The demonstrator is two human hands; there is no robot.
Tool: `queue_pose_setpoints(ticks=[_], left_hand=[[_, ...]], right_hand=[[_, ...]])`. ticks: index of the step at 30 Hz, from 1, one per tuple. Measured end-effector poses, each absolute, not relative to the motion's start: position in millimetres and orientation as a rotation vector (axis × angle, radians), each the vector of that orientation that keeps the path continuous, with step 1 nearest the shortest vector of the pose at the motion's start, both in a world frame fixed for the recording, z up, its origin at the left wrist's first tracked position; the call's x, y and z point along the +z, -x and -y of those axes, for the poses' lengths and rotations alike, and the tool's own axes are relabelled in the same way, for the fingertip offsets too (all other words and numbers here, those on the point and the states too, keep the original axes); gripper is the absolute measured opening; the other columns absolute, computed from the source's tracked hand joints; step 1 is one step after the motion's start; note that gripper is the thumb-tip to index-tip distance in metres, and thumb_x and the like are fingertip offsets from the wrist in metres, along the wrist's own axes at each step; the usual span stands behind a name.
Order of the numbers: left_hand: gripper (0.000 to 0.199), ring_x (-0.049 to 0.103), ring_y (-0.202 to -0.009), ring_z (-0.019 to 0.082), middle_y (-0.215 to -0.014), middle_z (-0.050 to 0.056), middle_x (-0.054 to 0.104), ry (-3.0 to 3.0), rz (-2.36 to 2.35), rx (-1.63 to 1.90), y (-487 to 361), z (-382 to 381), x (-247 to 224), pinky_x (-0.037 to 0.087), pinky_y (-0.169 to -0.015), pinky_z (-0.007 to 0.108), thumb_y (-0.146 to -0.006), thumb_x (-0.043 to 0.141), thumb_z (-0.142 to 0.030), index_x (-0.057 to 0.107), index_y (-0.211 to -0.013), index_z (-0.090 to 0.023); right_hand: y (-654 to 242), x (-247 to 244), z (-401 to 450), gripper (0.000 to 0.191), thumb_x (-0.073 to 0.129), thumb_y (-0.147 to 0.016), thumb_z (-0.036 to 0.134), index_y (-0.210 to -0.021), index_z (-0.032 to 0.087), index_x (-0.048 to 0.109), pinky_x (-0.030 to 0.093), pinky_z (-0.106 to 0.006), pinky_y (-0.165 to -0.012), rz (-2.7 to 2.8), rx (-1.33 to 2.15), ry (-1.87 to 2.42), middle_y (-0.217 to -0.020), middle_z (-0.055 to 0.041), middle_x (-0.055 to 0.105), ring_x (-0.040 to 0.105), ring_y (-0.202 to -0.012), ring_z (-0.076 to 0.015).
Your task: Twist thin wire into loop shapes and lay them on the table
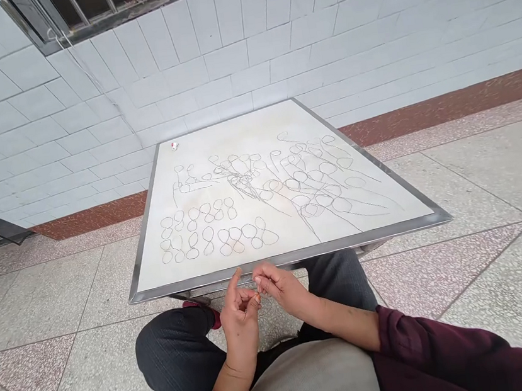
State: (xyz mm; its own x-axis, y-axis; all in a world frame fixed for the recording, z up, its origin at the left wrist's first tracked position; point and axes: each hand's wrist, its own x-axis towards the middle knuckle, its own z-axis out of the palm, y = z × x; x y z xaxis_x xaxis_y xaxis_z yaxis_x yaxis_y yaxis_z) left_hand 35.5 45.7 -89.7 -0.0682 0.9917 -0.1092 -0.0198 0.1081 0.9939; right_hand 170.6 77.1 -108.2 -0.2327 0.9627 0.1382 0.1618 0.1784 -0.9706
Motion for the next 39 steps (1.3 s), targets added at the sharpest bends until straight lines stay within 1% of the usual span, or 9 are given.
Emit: queue_pose_setpoints(ticks=[5,11,18,25,30,32,35,38,39], left_hand=[[0.065,0.052,-0.057,0.01,-0.063,-0.005,0.059,-0.932,-1.254,1.213,-31,-46,-90,0.043,-0.062,0.024,-0.072,0.071,-0.024,0.047,-0.132,-0.016],[0.067,0.052,-0.054,0.011,-0.063,-0.003,0.061,-0.951,-1.246,1.198,-31,-39,-94,0.042,-0.056,0.024,-0.067,0.071,-0.018,0.05,-0.13,-0.014],[0.067,0.054,-0.054,0.012,-0.064,-0.002,0.062,-0.886,-1.19,1.213,-28,-39,-95,0.045,-0.055,0.026,-0.062,0.077,-0.025,0.054,-0.125,-0.016],[0.059,0.055,-0.06,0.012,-0.072,0.0,0.063,-0.956,-1.19,1.244,-22,-54,-91,0.047,-0.059,0.026,-0.066,0.077,-0.028,0.056,-0.12,-0.016],[0.06,0.061,-0.078,0.017,-0.091,0.006,0.066,-0.933,-1.292,1.32,-1,-64,-82,0.052,-0.065,0.028,-0.07,0.074,-0.038,0.055,-0.123,-0.017],[0.058,0.062,-0.076,0.017,-0.088,0.006,0.067,-0.914,-1.333,1.342,17,-62,-83,0.051,-0.063,0.027,-0.07,0.074,-0.042,0.058,-0.119,-0.016],[0.059,0.06,-0.066,0.015,-0.082,0.005,0.068,-0.912,-1.476,1.373,58,-54,-93,0.047,-0.056,0.024,-0.068,0.073,-0.047,0.06,-0.116,-0.015],[0.061,0.06,-0.065,0.016,-0.082,0.003,0.068,-0.956,-1.769,1.427,106,-43,-112,0.046,-0.054,0.024,-0.068,0.071,-0.051,0.061,-0.117,-0.017],[0.061,0.06,-0.067,0.016,-0.085,0.004,0.069,-0.98,-1.852,1.411,121,-39,-119,0.048,-0.056,0.025,-0.071,0.068,-0.053,0.059,-0.12,-0.019]], right_hand=[[-173,-106,-76,0.011,0.05,-0.09,0.031,-0.088,0.021,0.054,0.042,-0.027,-0.068,1.66,1.153,1.096,-0.074,0.0011,0.057,0.053,-0.07,-0.0145],[-174,-109,-71,0.018,0.046,-0.09,0.034,-0.077,0.022,0.051,0.039,-0.027,-0.058,1.673,1.163,1.111,-0.064,0.0025,0.054,0.049,-0.059,-0.0145],[-171,-105,-73,0.013,0.05,-0.086,0.033,-0.077,0.023,0.053,0.041,-0.026,-0.052,1.678,1.145,1.061,-0.061,0.003,0.051,0.048,-0.055,-0.0138],[-164,-97,-89,0.012,0.053,-0.081,0.033,-0.076,0.022,0.053,0.046,-0.023,-0.045,1.577,1.213,1.166,-0.061,0.0037,0.049,0.048,-0.053,-0.0121],[-174,-78,-134,0.006,0.055,-0.079,0.026,-0.077,0.02,0.054,0.05,-0.021,-0.046,1.464,1.223,1.334,-0.066,0.0034,0.053,0.053,-0.056,-0.0103],[-183,-70,-164,0.005,0.054,-0.081,0.023,-0.078,0.019,0.054,0.051,-0.02,-0.05,1.423,1.19,1.398,-0.069,0.0017,0.056,0.056,-0.062,-0.0105],[-198,-62,-210,0.005,0.053,-0.084,0.021,-0.08,0.018,0.054,0.052,-0.02,-0.053,1.368,1.144,1.491,-0.076,-0.0015,0.061,0.06,-0.071,-0.0113],[-209,-60,-249,0.005,0.055,-0.085,0.019,-0.082,0.016,0.056,0.053,-0.021,-0.056,1.345,1.142,1.572,-0.081,-0.0043,0.064,0.061,-0.073,-0.0121],[-210,-61,-258,0.005,0.056,-0.087,0.019,-0.084,0.015,0.058,0.054,-0.022,-0.059,1.344,1.15,1.597,-0.082,-0.005,0.065,0.061,-0.074,-0.0125]])
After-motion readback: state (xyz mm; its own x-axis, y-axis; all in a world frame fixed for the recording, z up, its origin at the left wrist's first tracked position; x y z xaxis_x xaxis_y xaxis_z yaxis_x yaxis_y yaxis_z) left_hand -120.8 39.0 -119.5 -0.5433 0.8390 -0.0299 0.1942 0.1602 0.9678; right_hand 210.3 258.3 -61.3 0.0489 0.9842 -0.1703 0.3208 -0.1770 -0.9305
